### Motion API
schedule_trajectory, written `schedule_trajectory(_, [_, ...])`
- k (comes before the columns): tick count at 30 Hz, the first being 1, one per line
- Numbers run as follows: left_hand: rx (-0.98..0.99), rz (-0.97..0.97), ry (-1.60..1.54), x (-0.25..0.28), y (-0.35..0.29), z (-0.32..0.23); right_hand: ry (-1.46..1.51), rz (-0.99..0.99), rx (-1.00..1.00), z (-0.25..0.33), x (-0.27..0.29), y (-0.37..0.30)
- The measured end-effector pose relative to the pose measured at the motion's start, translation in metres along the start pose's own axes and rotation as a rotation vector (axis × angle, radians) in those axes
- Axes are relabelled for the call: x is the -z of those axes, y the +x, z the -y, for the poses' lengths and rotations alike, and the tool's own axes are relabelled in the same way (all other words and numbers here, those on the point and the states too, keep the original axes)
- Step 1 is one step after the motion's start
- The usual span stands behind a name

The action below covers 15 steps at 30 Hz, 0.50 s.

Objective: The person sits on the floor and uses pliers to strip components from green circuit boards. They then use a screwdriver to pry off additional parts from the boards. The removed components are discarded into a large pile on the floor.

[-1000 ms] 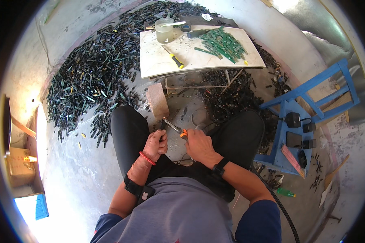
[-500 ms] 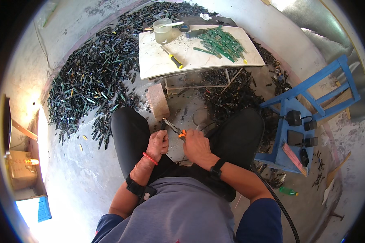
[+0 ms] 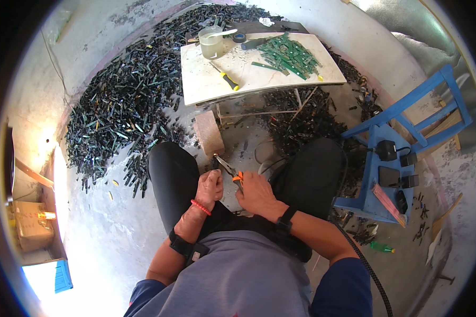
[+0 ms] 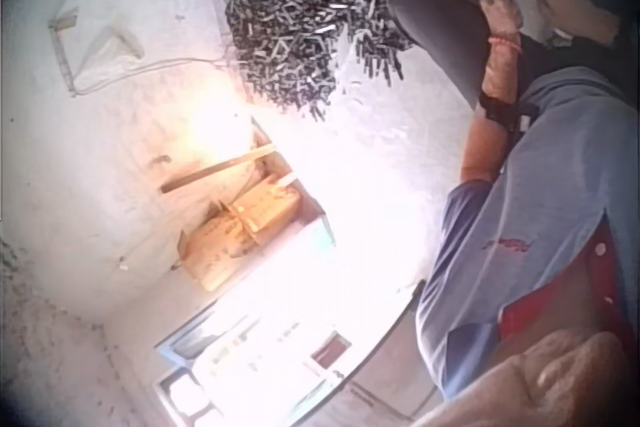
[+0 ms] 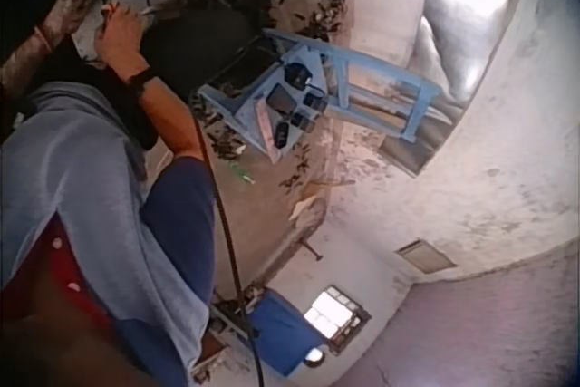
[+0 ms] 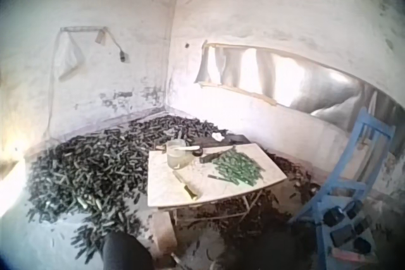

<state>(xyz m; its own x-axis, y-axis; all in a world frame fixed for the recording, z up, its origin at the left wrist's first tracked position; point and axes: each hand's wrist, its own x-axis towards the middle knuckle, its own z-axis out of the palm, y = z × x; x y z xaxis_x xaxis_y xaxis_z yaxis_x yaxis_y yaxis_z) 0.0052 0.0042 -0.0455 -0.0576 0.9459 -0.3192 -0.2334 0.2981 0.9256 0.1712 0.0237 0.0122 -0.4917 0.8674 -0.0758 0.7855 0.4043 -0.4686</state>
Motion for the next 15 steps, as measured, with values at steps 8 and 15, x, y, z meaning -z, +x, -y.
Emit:
schedule_trajectory(8, [0.001,-0.004,-0.004,-0.002,-0.003,-0.011,0.008,0.029,-0.026,0.0,-0.001,0.006])
schedule_trajectory(15, [0.168,-0.036,-0.12,0.005,0.005,0.004,-0.436,-0.21,0.325,-0.028,0.015,0.035])
